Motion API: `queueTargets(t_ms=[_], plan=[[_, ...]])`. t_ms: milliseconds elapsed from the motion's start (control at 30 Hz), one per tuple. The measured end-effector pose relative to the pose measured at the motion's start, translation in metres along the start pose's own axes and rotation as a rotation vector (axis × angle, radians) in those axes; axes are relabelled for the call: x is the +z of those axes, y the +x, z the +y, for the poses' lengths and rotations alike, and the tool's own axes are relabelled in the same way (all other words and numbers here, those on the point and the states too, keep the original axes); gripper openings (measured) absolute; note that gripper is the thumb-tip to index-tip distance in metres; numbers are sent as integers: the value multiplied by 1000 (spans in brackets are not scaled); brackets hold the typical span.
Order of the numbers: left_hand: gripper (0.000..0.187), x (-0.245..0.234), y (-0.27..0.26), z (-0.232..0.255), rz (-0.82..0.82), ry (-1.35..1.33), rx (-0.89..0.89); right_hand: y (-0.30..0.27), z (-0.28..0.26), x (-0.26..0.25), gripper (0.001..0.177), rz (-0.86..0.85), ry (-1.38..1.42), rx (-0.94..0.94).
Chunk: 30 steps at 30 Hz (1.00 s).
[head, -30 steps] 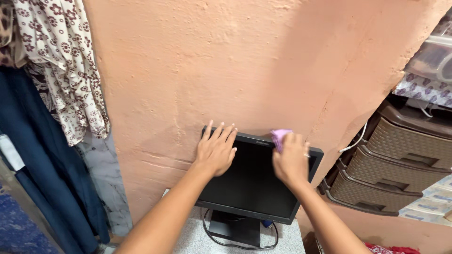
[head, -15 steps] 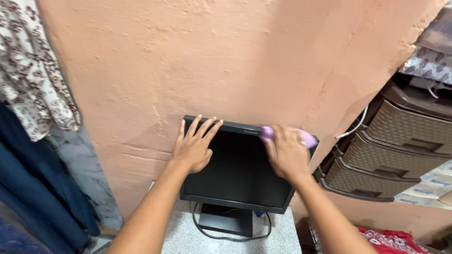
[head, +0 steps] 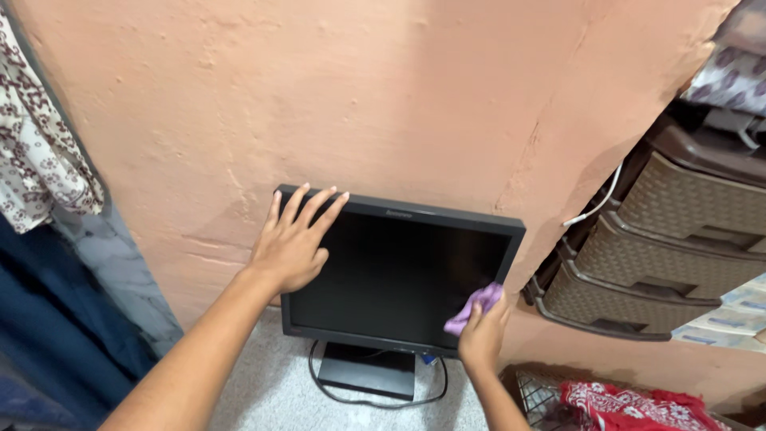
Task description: The person wipes a computer desk, keyboard, mouse, and monitor with a purple cloth. They move the keyboard and mouse aside to clean the desk surface, then wipe the monitor screen and base before returning the items to their original positions.
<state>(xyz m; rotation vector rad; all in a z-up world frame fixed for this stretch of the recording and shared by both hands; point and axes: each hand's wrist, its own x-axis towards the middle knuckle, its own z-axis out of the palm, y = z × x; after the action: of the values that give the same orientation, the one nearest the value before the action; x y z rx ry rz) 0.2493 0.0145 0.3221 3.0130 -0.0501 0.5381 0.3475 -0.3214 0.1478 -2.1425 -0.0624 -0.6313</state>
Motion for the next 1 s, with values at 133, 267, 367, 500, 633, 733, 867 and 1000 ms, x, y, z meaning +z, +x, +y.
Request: queueTargets(t_ms=[133,267,367,500,633,733,867,1000], plan=[[96,3,5,10,3,-16,-13,-39,17,-2,54,-101,-120,206],[97,-2,2,15,-17,-14,-49,-24,-27,-14,52,100,-3,213],[96,2,3,18,-5,-71,-69,12,-78,-13,59,257,129,-48],[95,21,3,15,141,-301,-116,33,-133,2,67,311,68,-195],[86,48,4,-3,377,-726,-511,11,-170,39,73,104,17,-369],[75,66,-3,-21,419,-1303,-433,-22,-189,73,73,-51,-120,-615],[75,84,-8,-33,384,-1594,-566,-58,-206,122,65,-411,-335,-1011],[76,100,-30,-38,199,-1660,-638,-71,-185,135,64,-423,-451,-1212]])
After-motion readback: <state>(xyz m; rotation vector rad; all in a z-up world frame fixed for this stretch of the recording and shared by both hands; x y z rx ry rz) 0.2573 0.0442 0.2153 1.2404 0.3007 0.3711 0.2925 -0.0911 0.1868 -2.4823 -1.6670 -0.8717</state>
